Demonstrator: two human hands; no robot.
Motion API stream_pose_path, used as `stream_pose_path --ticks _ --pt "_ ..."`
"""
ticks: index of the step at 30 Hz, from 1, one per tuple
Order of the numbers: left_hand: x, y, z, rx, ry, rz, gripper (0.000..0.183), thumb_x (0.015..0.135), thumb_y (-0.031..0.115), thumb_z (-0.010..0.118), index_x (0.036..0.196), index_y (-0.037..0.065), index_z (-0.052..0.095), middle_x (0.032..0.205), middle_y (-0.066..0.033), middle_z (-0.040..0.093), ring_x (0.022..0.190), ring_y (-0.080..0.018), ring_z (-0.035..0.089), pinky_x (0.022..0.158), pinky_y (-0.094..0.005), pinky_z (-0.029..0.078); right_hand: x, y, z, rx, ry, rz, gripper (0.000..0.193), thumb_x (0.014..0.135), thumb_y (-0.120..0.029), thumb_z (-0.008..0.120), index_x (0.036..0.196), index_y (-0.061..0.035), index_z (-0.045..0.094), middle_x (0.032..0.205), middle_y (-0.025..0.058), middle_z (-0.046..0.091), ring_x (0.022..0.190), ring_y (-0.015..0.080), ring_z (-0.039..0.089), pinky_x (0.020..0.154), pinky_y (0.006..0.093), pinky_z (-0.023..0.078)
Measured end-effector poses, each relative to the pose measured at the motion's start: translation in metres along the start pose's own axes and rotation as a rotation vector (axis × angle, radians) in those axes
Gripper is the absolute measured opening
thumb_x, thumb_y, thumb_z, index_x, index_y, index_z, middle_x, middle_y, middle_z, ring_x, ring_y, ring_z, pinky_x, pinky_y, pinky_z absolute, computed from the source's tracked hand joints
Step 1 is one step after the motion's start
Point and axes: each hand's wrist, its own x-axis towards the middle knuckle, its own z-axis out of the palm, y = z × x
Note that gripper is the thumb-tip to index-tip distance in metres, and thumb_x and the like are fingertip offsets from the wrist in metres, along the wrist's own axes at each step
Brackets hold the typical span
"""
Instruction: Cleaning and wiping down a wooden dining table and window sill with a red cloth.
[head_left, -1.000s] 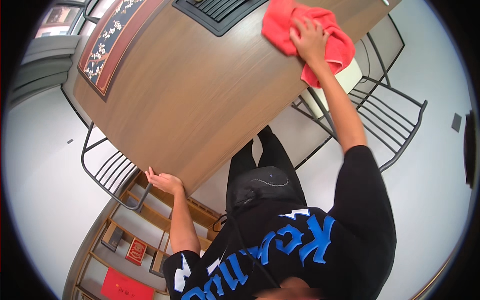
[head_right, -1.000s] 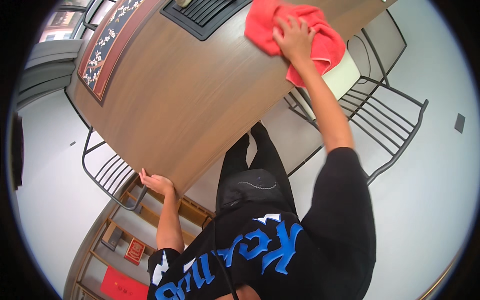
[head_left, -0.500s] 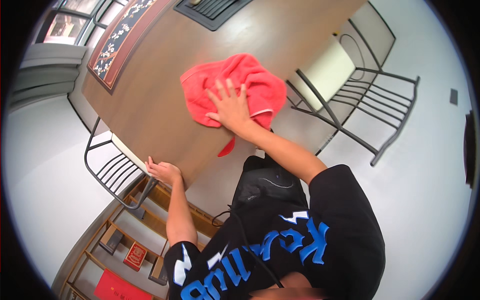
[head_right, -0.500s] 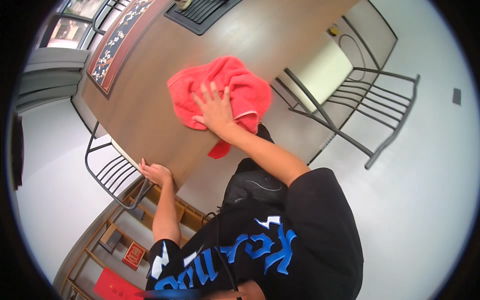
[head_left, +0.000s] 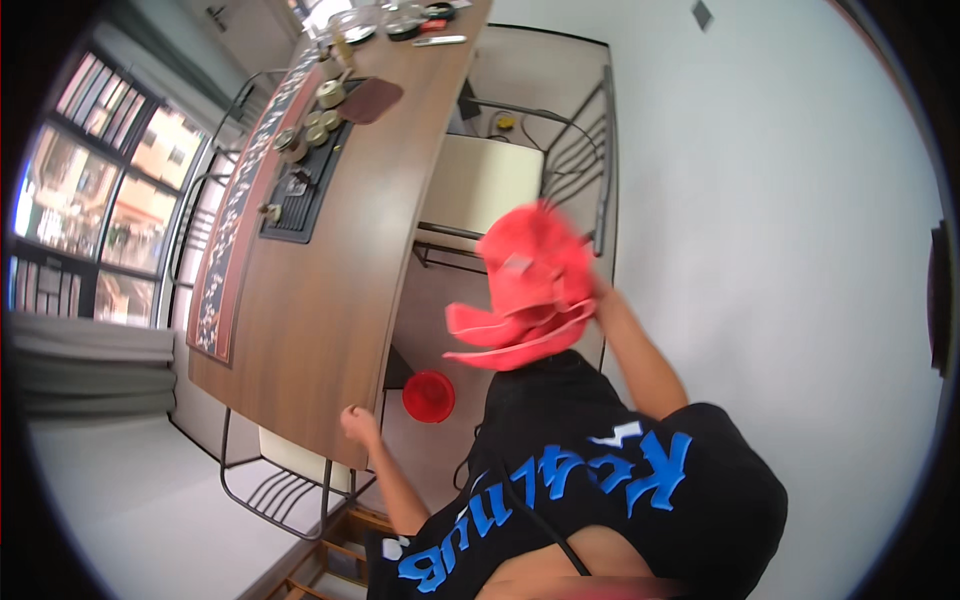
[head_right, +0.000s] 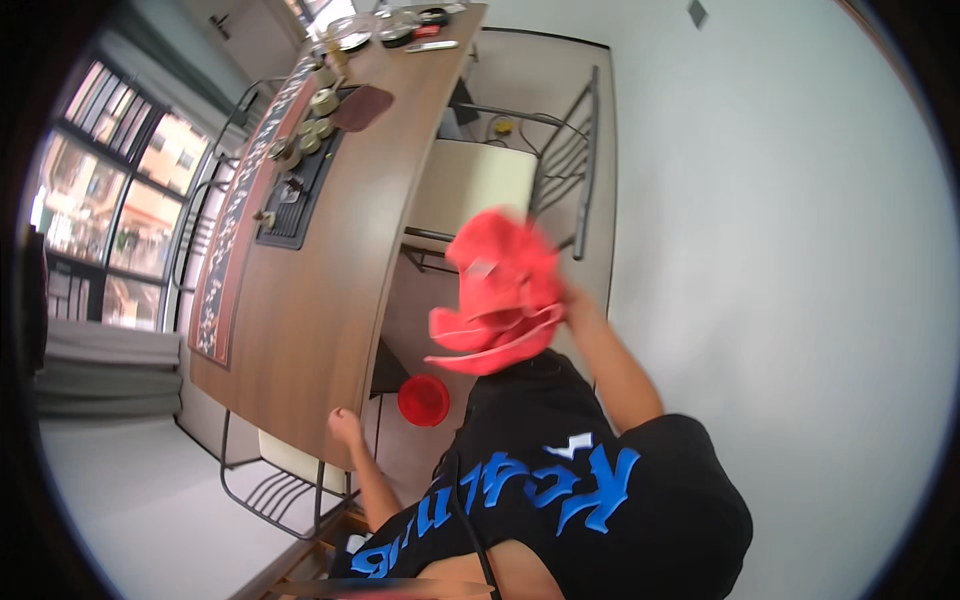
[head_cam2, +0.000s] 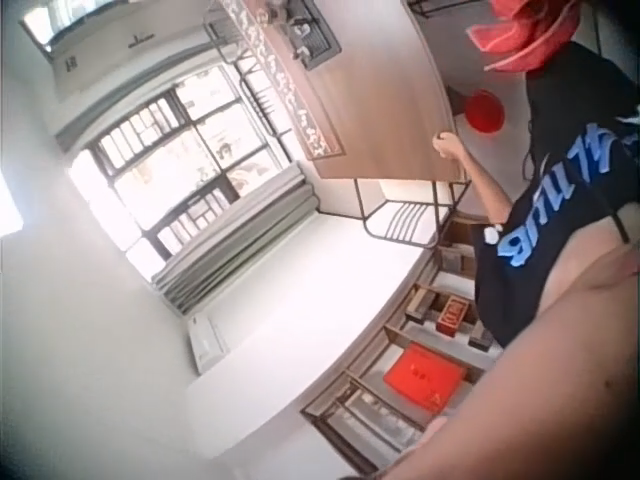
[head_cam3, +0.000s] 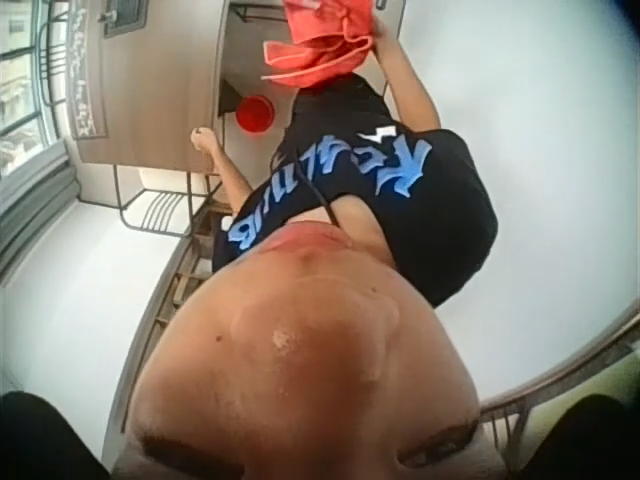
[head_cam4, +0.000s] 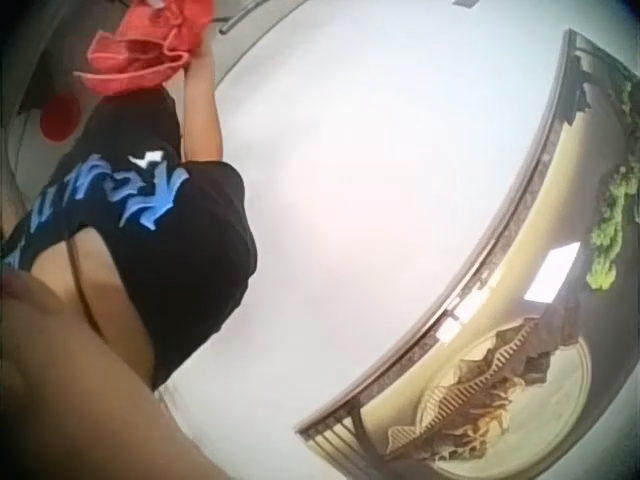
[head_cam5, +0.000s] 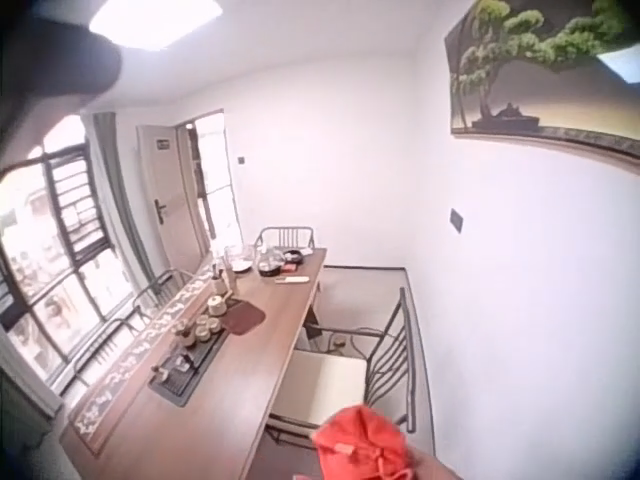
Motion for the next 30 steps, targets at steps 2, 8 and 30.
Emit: stream_pose_path --ticks 2,8,30 --pt "-0.033 0.053 0.035 -0.303 0.112 0.27 0.028 0.09 0.017 0.05 0.104 0.005 0.072 0.103 -0.0175 0.071 0.1 -0.0345 0.066 0.091 -0.0411 0.05 -0.028 -0.008 -0.008 0.062 0.001 -0.171 0.042 0.094 -0.036 0.064 0.125 -0.0075 0.058 0.113 0.0048 0.065 0.094 0.0176 0.065 0.082 0.0293 0.056" --pt "-0.173 0.332 0.043 -0.799 -0.955 0.554 0.029 0.102 0.019 0.046 0.124 0.004 0.058 0.117 -0.0085 0.064 0.098 -0.017 0.063 0.075 -0.0296 0.053 -0.036 -0.097 -0.076 0.132 -0.004 -0.611 0.037 0.094 -0.029 0.065 0.123 -0.0062 0.059 0.115 0.0064 0.063 0.098 0.0186 0.063 0.084 0.0322 0.055" --pt "-0.307 0.544 0.137 0.017 -0.295 0.404 0.025 0.079 0.026 0.07 0.087 0.005 0.059 0.07 -0.0215 0.063 0.072 -0.0434 0.063 0.064 -0.0517 0.048 0.257 -0.466 -0.259 -1.751 0.917 -0.758 0.044 0.082 -0.03 0.069 0.124 -0.0192 0.061 0.121 0.0143 0.052 0.111 0.0416 0.048 0.085 0.0513 0.051"
